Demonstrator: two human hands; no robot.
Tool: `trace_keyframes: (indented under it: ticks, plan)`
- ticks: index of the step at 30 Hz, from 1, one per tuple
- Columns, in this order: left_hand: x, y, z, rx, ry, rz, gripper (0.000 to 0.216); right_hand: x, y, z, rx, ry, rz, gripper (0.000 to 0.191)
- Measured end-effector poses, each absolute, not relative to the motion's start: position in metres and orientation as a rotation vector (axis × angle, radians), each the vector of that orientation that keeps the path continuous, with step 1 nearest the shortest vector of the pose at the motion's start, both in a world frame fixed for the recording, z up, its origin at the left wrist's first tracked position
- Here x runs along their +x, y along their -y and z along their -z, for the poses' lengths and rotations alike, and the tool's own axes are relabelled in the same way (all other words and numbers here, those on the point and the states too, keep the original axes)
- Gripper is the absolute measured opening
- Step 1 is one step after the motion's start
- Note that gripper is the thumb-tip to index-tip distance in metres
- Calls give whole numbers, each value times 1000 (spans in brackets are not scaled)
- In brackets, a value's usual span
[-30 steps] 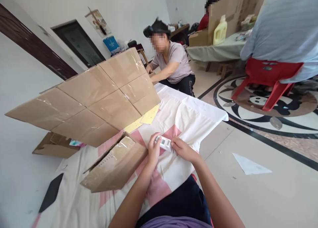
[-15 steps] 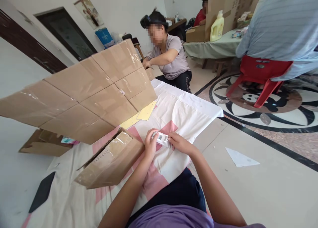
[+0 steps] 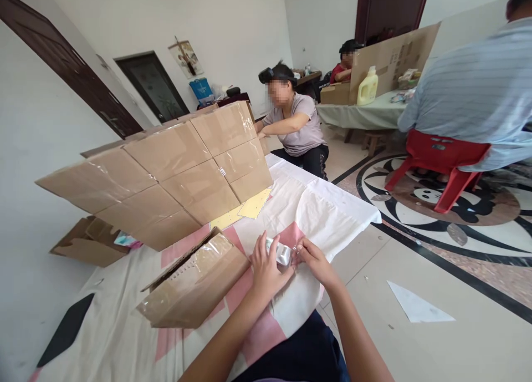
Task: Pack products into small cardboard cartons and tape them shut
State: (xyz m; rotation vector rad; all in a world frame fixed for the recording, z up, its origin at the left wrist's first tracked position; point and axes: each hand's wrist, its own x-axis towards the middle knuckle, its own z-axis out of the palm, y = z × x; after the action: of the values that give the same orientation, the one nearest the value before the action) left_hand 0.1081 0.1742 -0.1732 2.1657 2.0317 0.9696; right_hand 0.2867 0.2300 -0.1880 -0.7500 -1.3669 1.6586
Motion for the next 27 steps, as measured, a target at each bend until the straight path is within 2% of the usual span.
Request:
trace_keyframes:
  ticks: [12,17,22,27]
  plan:
    - [114,-209,153,1886,-2169,-920,83,290,-237,199,-612,1112,-1781,46]
    - [117,-244,141,1820,-2083,-1072,83,289,-241,201,-683,1122,-1820,49]
    - [108,-290,156,2110,-2026,-1146,80,288,-241,199,-732,1122,-1773,51]
    - [105,-283,156,2253,-1904,-1187,62,286,-241,197,-760,1185,-1734,51]
